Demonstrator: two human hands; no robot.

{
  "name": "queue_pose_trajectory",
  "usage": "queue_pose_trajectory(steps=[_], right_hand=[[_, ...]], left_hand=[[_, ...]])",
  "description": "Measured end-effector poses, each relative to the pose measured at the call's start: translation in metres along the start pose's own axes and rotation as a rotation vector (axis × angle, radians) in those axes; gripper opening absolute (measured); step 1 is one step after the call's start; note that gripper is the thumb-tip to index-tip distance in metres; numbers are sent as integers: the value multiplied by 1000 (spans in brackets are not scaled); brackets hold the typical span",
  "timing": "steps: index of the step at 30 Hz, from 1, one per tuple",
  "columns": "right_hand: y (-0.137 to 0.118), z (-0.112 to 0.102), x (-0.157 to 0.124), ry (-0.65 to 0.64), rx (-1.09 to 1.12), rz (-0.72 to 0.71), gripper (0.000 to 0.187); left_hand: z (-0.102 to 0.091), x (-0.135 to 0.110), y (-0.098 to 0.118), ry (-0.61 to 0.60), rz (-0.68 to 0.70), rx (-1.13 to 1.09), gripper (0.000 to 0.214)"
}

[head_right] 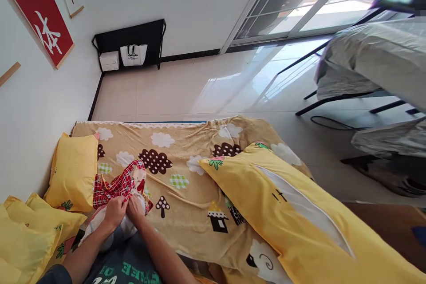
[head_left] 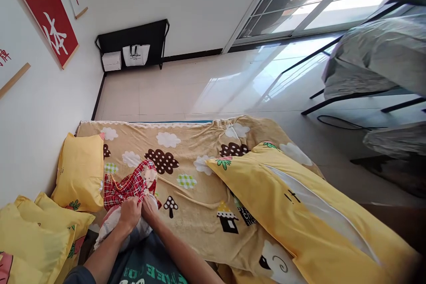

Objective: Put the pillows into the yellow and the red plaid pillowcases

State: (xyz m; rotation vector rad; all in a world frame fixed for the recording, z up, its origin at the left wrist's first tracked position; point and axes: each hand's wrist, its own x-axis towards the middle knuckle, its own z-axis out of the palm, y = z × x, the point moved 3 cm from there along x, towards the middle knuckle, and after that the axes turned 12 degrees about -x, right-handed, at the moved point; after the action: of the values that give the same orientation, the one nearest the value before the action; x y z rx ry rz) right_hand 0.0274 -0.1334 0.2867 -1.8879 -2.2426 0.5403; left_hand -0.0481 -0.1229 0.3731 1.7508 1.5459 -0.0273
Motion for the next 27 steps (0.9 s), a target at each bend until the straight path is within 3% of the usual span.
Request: queue_pose_trajectory(steps=[3,8,11,15,18,21,24,27], right_hand=[[14,1,5,-29,8,-7,27],[37,-15,-33,-89,80,-99,33],[58,-30,-70,-41,184,-70,57],[63,-36,-100,18,286,-37,61],[38,-28,-86,-62,206,-99,67],[7,-21,-51,-127,58,-166,67],[-12,-18,-15,-120,-6,-247,55],[-12,-16,9,-95,-13,-209,37]], left_hand=[[-3,-7,-5,-67,71,8,31],[-8,-6,-35,-153,73,11,67],[-4,0,-46,-120,45,-37,55],[6,14,-42,-46,25,-152,55],[6,26,-33,-47,53,-233,57],[-7,34,-32,-13,67,-264,52],[-19,32,-34,13,85,-234,41],[-20,20,-33,-46,134,-181,29]])
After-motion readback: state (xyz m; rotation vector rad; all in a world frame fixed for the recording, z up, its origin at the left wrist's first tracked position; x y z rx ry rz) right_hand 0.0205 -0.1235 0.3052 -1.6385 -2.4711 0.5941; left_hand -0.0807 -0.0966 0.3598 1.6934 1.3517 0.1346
